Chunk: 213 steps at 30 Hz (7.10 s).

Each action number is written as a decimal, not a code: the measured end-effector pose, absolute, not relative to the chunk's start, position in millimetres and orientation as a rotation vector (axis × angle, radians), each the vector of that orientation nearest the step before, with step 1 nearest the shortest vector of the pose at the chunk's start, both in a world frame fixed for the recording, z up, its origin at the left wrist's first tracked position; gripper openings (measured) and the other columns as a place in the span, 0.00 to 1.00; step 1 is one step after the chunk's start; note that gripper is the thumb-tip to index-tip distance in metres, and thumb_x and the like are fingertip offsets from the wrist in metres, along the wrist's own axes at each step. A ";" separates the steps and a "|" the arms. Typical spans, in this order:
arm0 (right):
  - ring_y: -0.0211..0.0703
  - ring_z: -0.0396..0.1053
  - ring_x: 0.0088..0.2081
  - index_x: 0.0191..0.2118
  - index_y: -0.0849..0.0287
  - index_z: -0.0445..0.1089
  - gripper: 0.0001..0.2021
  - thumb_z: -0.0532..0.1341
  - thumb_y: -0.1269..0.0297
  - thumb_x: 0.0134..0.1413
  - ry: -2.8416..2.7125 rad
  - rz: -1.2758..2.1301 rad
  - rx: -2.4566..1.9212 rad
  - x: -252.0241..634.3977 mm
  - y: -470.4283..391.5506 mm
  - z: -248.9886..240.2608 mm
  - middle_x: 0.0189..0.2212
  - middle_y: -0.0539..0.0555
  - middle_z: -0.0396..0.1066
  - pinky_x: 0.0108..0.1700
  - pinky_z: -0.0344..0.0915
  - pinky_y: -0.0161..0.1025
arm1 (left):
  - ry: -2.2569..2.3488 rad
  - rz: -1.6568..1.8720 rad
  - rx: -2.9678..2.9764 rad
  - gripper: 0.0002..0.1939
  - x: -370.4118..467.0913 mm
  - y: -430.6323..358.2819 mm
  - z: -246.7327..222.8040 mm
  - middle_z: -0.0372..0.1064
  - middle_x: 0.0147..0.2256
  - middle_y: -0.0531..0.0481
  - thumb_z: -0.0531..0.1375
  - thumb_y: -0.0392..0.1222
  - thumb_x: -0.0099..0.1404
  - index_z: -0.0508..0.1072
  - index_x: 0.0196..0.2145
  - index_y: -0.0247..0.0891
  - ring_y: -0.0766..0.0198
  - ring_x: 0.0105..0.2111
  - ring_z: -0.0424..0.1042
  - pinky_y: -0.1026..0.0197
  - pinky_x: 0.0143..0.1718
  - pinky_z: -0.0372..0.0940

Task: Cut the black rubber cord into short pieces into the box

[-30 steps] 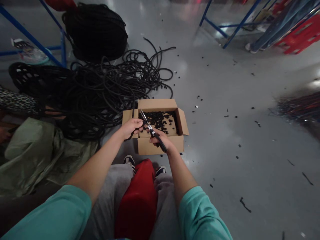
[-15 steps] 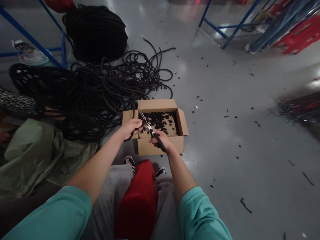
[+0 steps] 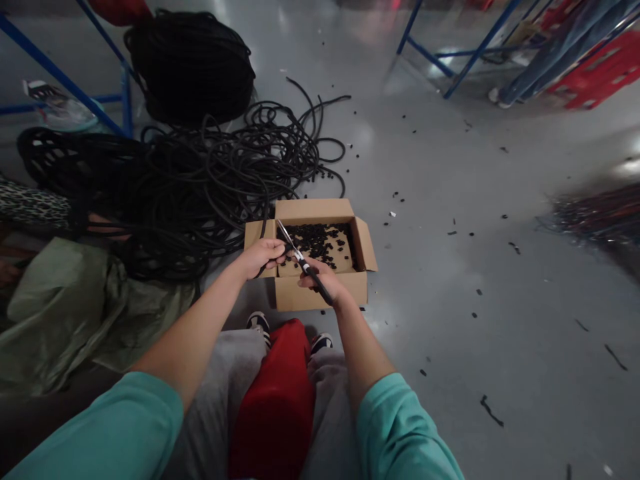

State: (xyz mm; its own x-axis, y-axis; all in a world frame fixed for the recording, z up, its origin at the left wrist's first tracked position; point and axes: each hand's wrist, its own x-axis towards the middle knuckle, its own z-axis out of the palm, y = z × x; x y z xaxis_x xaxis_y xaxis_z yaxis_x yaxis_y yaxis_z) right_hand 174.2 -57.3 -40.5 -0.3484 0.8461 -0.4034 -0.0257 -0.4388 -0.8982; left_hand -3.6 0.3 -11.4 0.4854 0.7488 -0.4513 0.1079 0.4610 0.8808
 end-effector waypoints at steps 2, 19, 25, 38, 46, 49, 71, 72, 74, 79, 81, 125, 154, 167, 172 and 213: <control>0.31 0.54 0.20 0.47 0.61 0.66 0.29 0.61 0.70 0.29 -1.114 1.853 -1.266 173.2 -57.2 -40.2 0.20 0.45 0.60 0.20 0.49 0.31 | 0.994 0.496 1.040 0.11 -4.5 0.9 -11.5 0.57 0.15 0.56 0.55 0.38 0.59 0.63 0.21 0.32 0.80 0.10 0.47 0.70 0.14 0.38; 0.31 0.55 0.21 0.48 0.62 0.65 0.31 0.59 0.70 0.28 -1.031 1.753 -1.432 169.5 -57.6 -33.0 0.20 0.44 0.61 0.23 0.50 0.32 | 1.145 0.708 1.092 0.13 -4.4 3.5 -28.1 0.66 0.21 0.54 0.61 0.37 0.52 0.70 0.37 0.31 0.76 0.15 0.58 0.69 0.18 0.52; 0.35 0.61 0.29 0.47 0.60 0.65 0.31 0.60 0.71 0.26 -1.084 1.770 -1.438 171.3 -56.3 -30.9 0.26 0.48 0.65 0.30 0.55 0.33 | 1.168 0.823 0.966 0.11 -3.8 4.7 -23.2 0.63 0.19 0.56 0.57 0.39 0.57 0.69 0.37 0.31 0.76 0.13 0.56 0.69 0.16 0.50; 0.34 0.59 0.28 0.45 0.58 0.66 0.28 0.61 0.72 0.28 -1.172 1.752 -1.424 167.3 -58.1 -38.1 0.24 0.45 0.62 0.33 0.56 0.34 | 1.226 0.735 1.134 0.02 -0.5 4.0 -28.0 0.63 0.21 0.56 0.53 0.31 0.57 0.63 0.28 0.34 0.76 0.16 0.59 0.69 0.19 0.53; 0.34 0.57 0.27 0.43 0.57 0.67 0.26 0.62 0.71 0.29 -1.189 1.709 -1.454 166.2 -58.4 -39.7 0.24 0.44 0.60 0.32 0.56 0.33 | 1.256 0.622 1.271 0.03 1.0 3.7 -30.1 0.63 0.20 0.56 0.54 0.33 0.56 0.64 0.25 0.34 0.75 0.15 0.57 0.69 0.20 0.54; 0.32 0.55 0.25 0.41 0.58 0.69 0.25 0.62 0.71 0.28 -1.173 1.727 -1.465 165.5 -57.2 -35.6 0.22 0.44 0.58 0.31 0.55 0.33 | 1.245 0.610 1.326 0.04 -1.8 5.4 -30.4 0.62 0.20 0.56 0.53 0.33 0.56 0.64 0.24 0.34 0.75 0.15 0.56 0.68 0.20 0.53; 0.32 0.57 0.21 0.44 0.61 0.67 0.28 0.61 0.70 0.26 -1.112 1.809 -1.475 163.3 -57.9 -30.0 0.18 0.43 0.61 0.24 0.53 0.32 | 1.293 0.649 1.637 0.04 -8.3 8.6 -34.1 0.69 0.28 0.52 0.59 0.35 0.49 0.68 0.26 0.35 0.66 0.30 0.67 0.63 0.33 0.61; 0.32 0.58 0.23 0.43 0.60 0.68 0.28 0.62 0.70 0.26 -1.121 1.798 -1.464 163.5 -58.0 -30.3 0.19 0.44 0.62 0.26 0.54 0.32 | 1.275 0.624 1.646 0.04 -7.6 7.9 -32.0 0.69 0.27 0.52 0.59 0.34 0.48 0.68 0.26 0.35 0.66 0.30 0.67 0.64 0.33 0.61; 0.33 0.59 0.25 0.43 0.60 0.68 0.27 0.63 0.70 0.26 -1.125 1.789 -1.445 163.7 -58.1 -30.9 0.20 0.44 0.62 0.29 0.55 0.32 | 1.240 0.571 1.639 0.04 -6.3 6.6 -28.2 0.68 0.25 0.52 0.58 0.34 0.49 0.69 0.27 0.35 0.67 0.26 0.66 0.65 0.29 0.60; 0.30 0.53 0.20 0.43 0.61 0.68 0.27 0.63 0.68 0.26 -1.150 1.795 -1.469 164.8 -58.2 -34.2 0.17 0.42 0.57 0.24 0.51 0.31 | 1.238 0.526 1.504 0.06 -7.4 6.1 -25.4 0.64 0.19 0.54 0.58 0.35 0.51 0.71 0.29 0.34 0.73 0.16 0.59 0.68 0.19 0.56; 0.30 0.51 0.19 0.43 0.62 0.68 0.27 0.63 0.67 0.27 -1.161 1.787 -1.479 164.7 -58.3 -35.7 0.16 0.42 0.56 0.22 0.49 0.31 | 1.242 0.531 1.468 0.07 -9.6 7.1 -26.1 0.64 0.19 0.54 0.58 0.36 0.51 0.71 0.30 0.33 0.73 0.15 0.58 0.68 0.18 0.55; 0.32 0.55 0.14 0.46 0.64 0.64 0.28 0.61 0.67 0.30 -1.004 1.954 -1.206 168.4 -60.6 -42.1 0.13 0.42 0.58 0.16 0.49 0.30 | 0.931 0.574 0.645 0.14 0.9 -1.1 -24.3 0.56 0.13 0.55 0.61 0.44 0.54 0.64 0.22 0.30 0.79 0.09 0.48 0.72 0.11 0.40; 0.33 0.57 0.14 0.46 0.65 0.63 0.28 0.63 0.67 0.31 -0.939 2.038 -1.062 165.5 -63.7 -35.1 0.13 0.43 0.61 0.17 0.51 0.31 | 0.716 0.499 0.474 0.13 -5.5 0.0 -25.1 0.50 0.14 0.58 0.53 0.42 0.61 0.64 0.23 0.30 0.79 0.09 0.43 0.72 0.12 0.44; 0.32 0.57 0.22 0.46 0.61 0.66 0.29 0.62 0.70 0.29 -1.139 1.913 -1.203 170.3 -58.6 -33.0 0.21 0.45 0.62 0.22 0.51 0.31 | 0.778 0.648 0.633 0.15 -12.7 5.1 -24.2 0.54 0.15 0.57 0.60 0.46 0.54 0.65 0.23 0.30 0.79 0.10 0.48 0.71 0.13 0.42; 0.30 0.54 0.19 0.46 0.62 0.67 0.28 0.62 0.69 0.28 -1.143 1.832 -1.323 166.4 -59.3 -29.9 0.17 0.43 0.59 0.20 0.51 0.31 | 0.829 0.666 0.668 0.16 -13.2 6.0 -24.7 0.56 0.15 0.56 0.62 0.48 0.52 0.65 0.23 0.30 0.79 0.10 0.49 0.71 0.12 0.42; 0.35 0.59 0.27 0.44 0.59 0.66 0.28 0.60 0.71 0.27 -1.112 1.805 -1.415 166.4 -57.7 -34.8 0.22 0.45 0.64 0.31 0.54 0.34 | 1.249 0.937 0.875 0.07 0.8 6.4 -24.9 0.64 0.17 0.55 0.62 0.31 0.48 0.68 0.27 0.32 0.72 0.17 0.64 0.68 0.21 0.58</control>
State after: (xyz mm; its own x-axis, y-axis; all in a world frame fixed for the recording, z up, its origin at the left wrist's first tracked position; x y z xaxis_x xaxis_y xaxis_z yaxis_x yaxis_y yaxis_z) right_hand 166.4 -57.7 -34.8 -0.2661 0.8385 -0.4755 0.0476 -0.4812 -0.8753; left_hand 0.8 6.4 -24.9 0.0731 0.9263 -0.3698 -0.0959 0.3756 0.9218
